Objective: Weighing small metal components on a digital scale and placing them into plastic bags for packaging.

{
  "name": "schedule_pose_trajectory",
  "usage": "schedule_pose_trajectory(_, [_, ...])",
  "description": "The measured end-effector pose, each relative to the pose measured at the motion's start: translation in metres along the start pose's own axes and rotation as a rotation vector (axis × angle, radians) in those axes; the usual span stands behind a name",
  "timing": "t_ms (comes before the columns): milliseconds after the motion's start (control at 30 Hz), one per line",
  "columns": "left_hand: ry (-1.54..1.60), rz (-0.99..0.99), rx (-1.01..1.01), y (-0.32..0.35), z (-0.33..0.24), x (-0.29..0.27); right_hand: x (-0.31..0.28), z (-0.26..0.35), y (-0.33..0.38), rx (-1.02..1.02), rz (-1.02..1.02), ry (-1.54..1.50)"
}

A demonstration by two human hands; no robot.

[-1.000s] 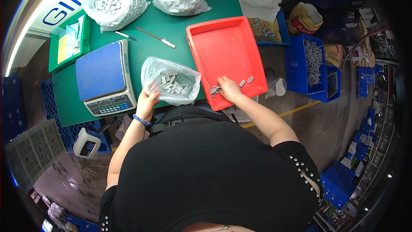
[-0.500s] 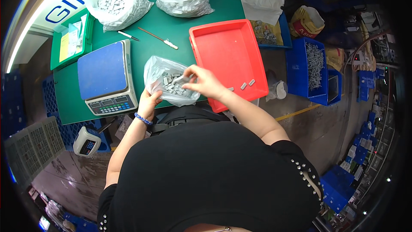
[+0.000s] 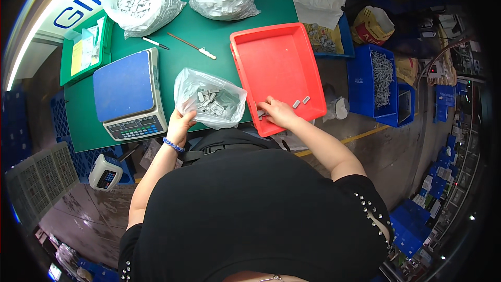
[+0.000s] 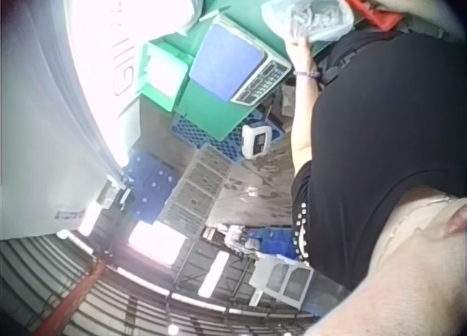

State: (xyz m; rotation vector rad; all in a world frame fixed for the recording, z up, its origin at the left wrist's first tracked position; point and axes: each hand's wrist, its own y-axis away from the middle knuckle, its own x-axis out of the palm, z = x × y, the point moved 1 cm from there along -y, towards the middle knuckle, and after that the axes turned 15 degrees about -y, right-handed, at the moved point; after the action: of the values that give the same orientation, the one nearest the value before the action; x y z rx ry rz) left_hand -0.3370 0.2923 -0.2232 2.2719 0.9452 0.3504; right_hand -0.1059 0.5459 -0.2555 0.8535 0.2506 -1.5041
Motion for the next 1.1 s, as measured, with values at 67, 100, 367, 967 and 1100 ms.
schedule_pose_trajectory(67, [-0.006,-0.001,0.0,0.001,-0.002,0.001,0.005,-0.003,-0.007,-0.021,-0.037,0.113])
schedule_pose_trajectory(100, [-0.007,-0.01,0.0,0.001,-0.002,0.002,0.006,-0.006,-0.008,-0.005,-0.02,0.112])
schedule_pose_trajectory(367, [-0.005,-0.016,-0.013,0.002,0.002,0.002,0.008,-0.021,-0.002,0.048,-0.189,0.105])
schedule_pose_trajectory(967, [-0.013,0.006,0.014,0.002,-0.004,0.002,-0.027,0.01,-0.042,0.258,-0.429,-1.122])
schedule_pose_trajectory(1100, [-0.016,0.004,-0.003,0.002,-0.006,0.005,-0.016,0.086,-0.072,-0.111,-0.299,-1.151])
